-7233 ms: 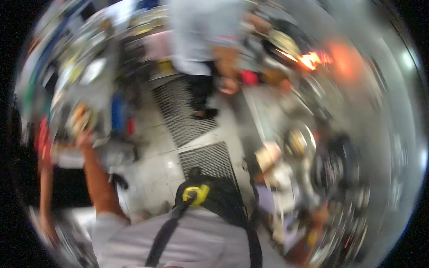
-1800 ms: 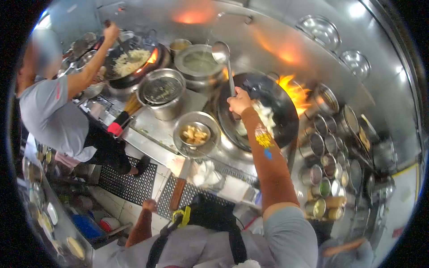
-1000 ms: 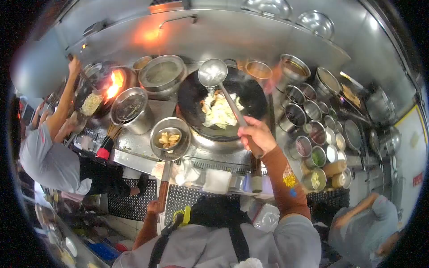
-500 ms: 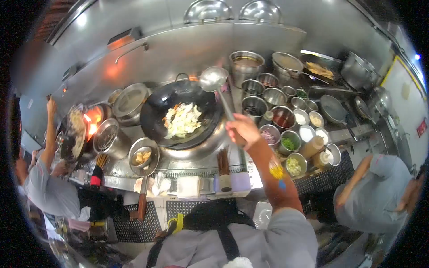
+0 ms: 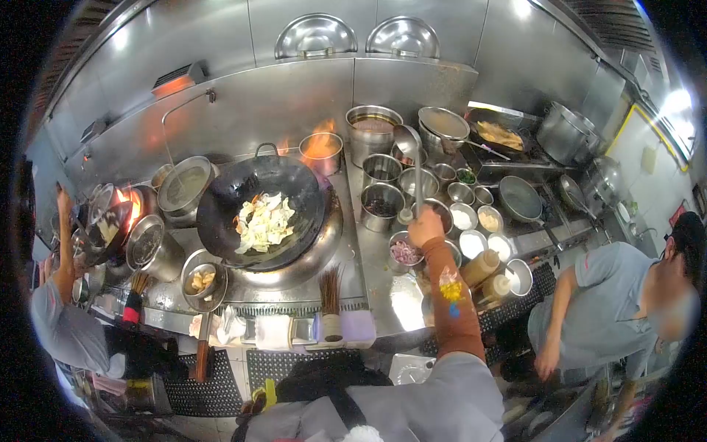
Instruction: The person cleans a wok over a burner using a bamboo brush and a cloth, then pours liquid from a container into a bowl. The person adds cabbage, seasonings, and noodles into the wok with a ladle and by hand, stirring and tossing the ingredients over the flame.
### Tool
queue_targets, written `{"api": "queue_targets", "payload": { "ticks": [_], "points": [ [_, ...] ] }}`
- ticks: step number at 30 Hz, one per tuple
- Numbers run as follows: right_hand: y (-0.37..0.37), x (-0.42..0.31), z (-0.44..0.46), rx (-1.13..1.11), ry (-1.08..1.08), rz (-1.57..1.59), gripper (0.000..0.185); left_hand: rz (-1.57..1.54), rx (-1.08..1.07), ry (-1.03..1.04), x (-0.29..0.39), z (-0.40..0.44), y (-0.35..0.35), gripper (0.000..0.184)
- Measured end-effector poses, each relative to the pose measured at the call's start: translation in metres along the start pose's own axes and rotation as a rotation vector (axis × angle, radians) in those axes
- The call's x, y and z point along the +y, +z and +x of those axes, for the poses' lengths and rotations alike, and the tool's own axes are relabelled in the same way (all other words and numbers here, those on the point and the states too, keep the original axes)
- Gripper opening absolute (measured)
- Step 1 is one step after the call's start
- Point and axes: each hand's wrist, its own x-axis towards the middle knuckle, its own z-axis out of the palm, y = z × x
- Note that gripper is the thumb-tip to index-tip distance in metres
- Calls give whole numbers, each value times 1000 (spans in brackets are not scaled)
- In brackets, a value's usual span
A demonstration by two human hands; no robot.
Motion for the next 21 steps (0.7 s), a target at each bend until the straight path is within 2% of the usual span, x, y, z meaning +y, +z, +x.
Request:
{"api": "queue_targets", "payload": {
  "ticks": [4, 7, 10, 13, 16, 19, 21],
  "points": [
    [19, 59, 80, -180, 70, -190, 30, -7, -18, -24, 8, -15, -1, 25],
    [25, 72, 118, -83, 99, -187, 27, -8, -25, -48, 8, -22, -1, 24],
    [9, 50, 136, -273, 174, -181, 20, -19, -23, -67, 11, -27, -1, 23],
    [26, 67, 165, -449, -112, -551, 14, -37, -18, -71, 17, -32, 2, 23],
    [34, 97, 195, -589, -428, -667, 10, -53, -13, -75, 24, -35, 4, 22],
    [4, 67, 157, -328, 602, 938, 10, -66, -10, -70, 27, -37, 9, 22],
    [-5, 61, 146, -315, 704, 1088, 9, -65, -10, -64, 27, -36, 11, 21]
  ]
}}
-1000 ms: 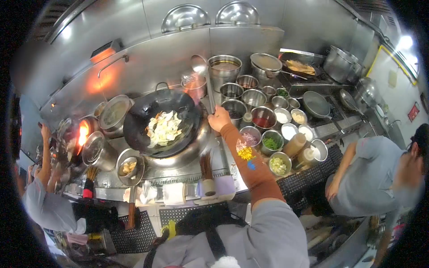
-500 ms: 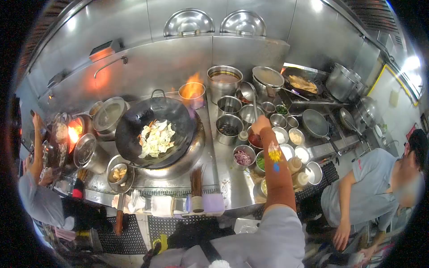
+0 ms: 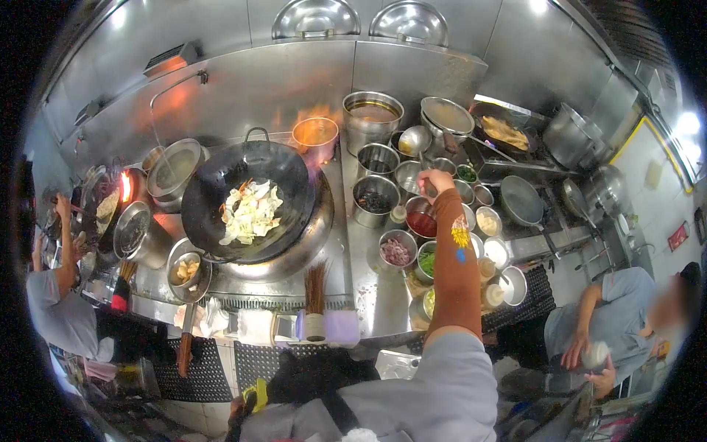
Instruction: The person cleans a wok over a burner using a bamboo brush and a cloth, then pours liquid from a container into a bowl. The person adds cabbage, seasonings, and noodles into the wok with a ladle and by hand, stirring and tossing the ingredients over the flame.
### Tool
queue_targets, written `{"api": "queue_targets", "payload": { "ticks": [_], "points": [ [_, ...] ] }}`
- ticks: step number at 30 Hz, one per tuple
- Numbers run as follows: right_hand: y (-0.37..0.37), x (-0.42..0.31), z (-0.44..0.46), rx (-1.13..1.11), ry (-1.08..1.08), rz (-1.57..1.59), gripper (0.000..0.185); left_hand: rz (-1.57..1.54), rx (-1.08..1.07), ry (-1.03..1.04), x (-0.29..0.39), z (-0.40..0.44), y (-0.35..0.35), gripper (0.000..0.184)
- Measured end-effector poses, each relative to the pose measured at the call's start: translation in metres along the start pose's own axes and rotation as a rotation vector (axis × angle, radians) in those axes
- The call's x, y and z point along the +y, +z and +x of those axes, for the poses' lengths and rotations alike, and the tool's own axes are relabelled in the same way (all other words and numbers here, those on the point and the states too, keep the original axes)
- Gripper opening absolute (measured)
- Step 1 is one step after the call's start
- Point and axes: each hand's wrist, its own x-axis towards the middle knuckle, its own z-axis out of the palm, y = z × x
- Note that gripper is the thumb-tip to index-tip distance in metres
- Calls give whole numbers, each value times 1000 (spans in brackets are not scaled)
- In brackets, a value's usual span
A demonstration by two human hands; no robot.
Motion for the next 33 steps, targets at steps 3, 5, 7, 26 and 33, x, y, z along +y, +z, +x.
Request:
{"api": "queue_targets", "payload": {
  "ticks": [3, 5, 7, 26, 33],
  "points": [
    [9, -7, -52, 26, -12, 143, 7, 30, -6, 35, -2, 3, 1, 20],
    [10, -5, -83, -18, -47, 179, 7, 72, -7, 81, -6, 6, 0, 20],
    [7, 2, -99, -32, -24, 197, 7, 147, 4, 168, -13, 9, 1, 20],
    [117, 102, -241, -193, -446, -465, 34, -288, 96, -179, 8, 31, -46, 24],
    [68, 82, -134, 127, -597, -1241, 33, -201, 56, -20, -42, 10, -23, 22]
  ]
}}
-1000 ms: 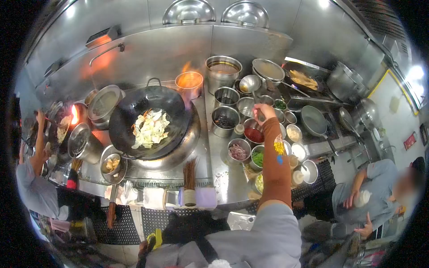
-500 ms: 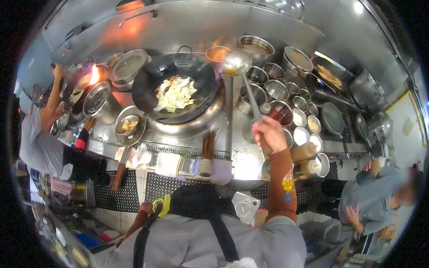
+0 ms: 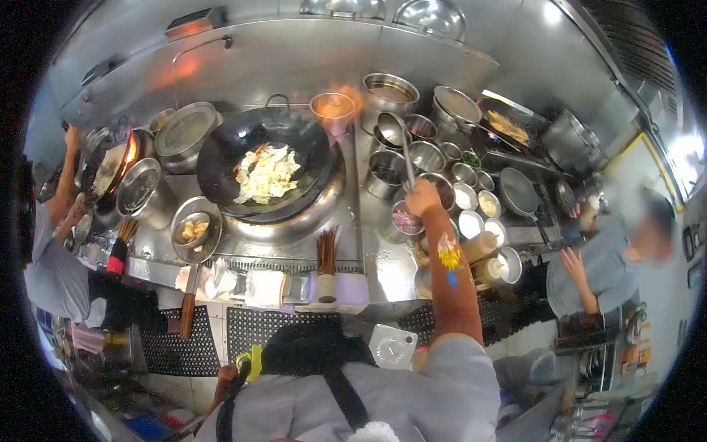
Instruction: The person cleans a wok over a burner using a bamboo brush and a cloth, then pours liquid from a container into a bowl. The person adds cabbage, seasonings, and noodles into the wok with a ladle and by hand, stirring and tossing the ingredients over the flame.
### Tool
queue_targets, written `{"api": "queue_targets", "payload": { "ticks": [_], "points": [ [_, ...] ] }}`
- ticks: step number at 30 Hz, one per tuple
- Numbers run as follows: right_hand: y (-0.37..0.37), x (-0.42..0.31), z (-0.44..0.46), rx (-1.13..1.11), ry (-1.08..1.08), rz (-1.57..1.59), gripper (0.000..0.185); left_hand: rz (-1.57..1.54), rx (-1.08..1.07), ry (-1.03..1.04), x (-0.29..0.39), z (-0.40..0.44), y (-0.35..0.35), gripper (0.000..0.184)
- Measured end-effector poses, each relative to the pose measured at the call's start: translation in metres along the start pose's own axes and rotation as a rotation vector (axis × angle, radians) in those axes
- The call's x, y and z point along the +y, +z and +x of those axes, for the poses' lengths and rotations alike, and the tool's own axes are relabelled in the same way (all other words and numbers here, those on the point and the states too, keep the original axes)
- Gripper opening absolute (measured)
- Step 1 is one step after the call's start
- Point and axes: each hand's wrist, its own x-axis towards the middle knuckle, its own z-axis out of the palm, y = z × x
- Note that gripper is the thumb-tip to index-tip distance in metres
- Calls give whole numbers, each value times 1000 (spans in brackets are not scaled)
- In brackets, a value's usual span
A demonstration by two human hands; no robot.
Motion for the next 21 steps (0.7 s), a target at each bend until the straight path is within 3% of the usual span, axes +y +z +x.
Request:
{"api": "queue_targets", "payload": {
  "ticks": [3, 4, 6, 10, 11, 13, 19, 21],
  "points": [
    [-10, -13, 25, -110, 120, -157, 34, -31, -16, -72, -11, -15, 5, 22],
    [-11, -14, 27, -54, 85, -175, 32, -34, -21, -83, -15, -19, 7, 22],
    [32, 65, 98, -386, -191, -347, 28, -37, -28, -99, -15, -22, 9, 21],
    [-24, 11, 63, -371, 401, 560, 23, -51, -32, -114, -9, -23, 15, 22],
    [-20, 20, 62, -382, 407, 859, 18, -54, -30, -115, -7, -23, 17, 22],
    [-19, 32, 56, -374, 626, 1247, 11, -59, -31, -113, -1, -22, 20, 23],
    [-21, 43, 37, -424, 523, 1513, 9, -65, -27, -100, 9, -16, 20, 25],
    [-27, 38, 29, -397, 478, 1423, 11, -50, -36, -83, 8, -8, 19, 27]
  ]
}}
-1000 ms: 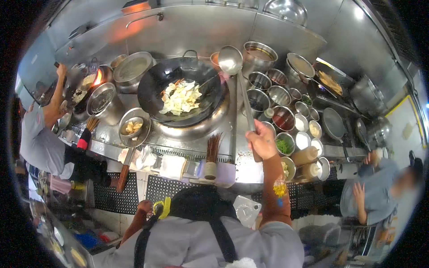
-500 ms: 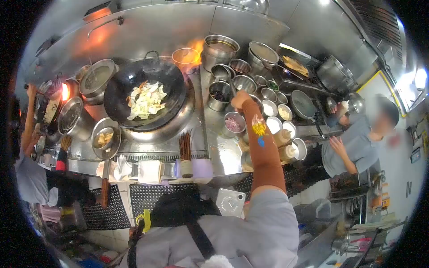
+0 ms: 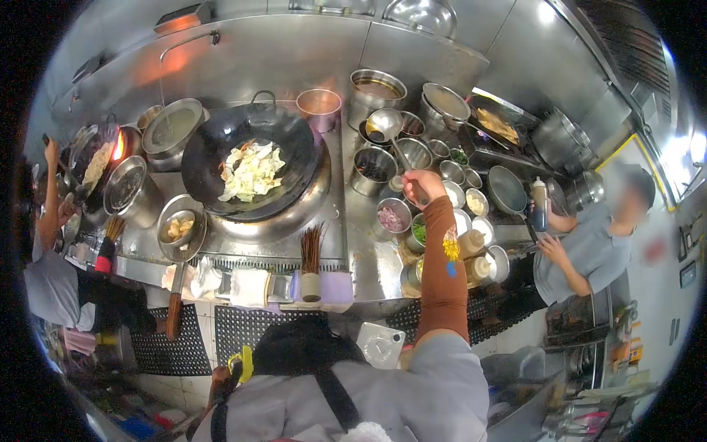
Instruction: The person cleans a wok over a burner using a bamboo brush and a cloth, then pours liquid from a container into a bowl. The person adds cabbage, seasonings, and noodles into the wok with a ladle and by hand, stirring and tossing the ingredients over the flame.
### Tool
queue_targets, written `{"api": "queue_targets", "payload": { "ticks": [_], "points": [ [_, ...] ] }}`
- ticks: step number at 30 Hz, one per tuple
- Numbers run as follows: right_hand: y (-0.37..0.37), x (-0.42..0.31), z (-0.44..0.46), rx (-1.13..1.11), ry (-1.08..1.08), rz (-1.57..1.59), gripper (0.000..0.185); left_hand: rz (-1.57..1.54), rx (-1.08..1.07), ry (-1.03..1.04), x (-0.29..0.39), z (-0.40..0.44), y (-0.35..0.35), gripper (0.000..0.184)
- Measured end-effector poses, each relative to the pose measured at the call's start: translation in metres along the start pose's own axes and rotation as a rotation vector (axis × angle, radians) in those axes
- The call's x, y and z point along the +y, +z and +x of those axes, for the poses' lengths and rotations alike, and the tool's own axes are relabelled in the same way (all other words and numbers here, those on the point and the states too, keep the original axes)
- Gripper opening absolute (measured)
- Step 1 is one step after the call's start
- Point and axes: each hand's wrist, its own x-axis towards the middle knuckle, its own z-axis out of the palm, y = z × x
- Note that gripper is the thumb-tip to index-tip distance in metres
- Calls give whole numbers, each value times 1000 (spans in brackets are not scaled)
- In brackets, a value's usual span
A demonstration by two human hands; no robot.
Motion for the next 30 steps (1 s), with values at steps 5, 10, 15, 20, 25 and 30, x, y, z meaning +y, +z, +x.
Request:
{"api": "queue_targets", "payload": {
  "ticks": [5, 10, 15, 20, 25, 30],
  "points": [
    [9, -1, -14, 121, -114, -200, 14, 67, 12, -46, 21, 0, -10, 26],
    [-7, 2, -6, 82, -139, -189, 8, -33, 40, -74, 32, -4, -11, 25],
    [-3, 2, -14, 109, -153, -316, 6, -107, 67, -109, 40, -9, -10, 24],
    [25, 8, -41, 171, -212, -297, 9, -96, 48, -87, 37, -14, -11, 23],
    [50, 23, -69, 51, -196, -150, 14, -87, 39, -121, 40, -15, -10, 24],
    [116, 55, -109, -55, -161, -110, 21, -78, 7, -117, 17, 3, -5, 29]
  ]
}}
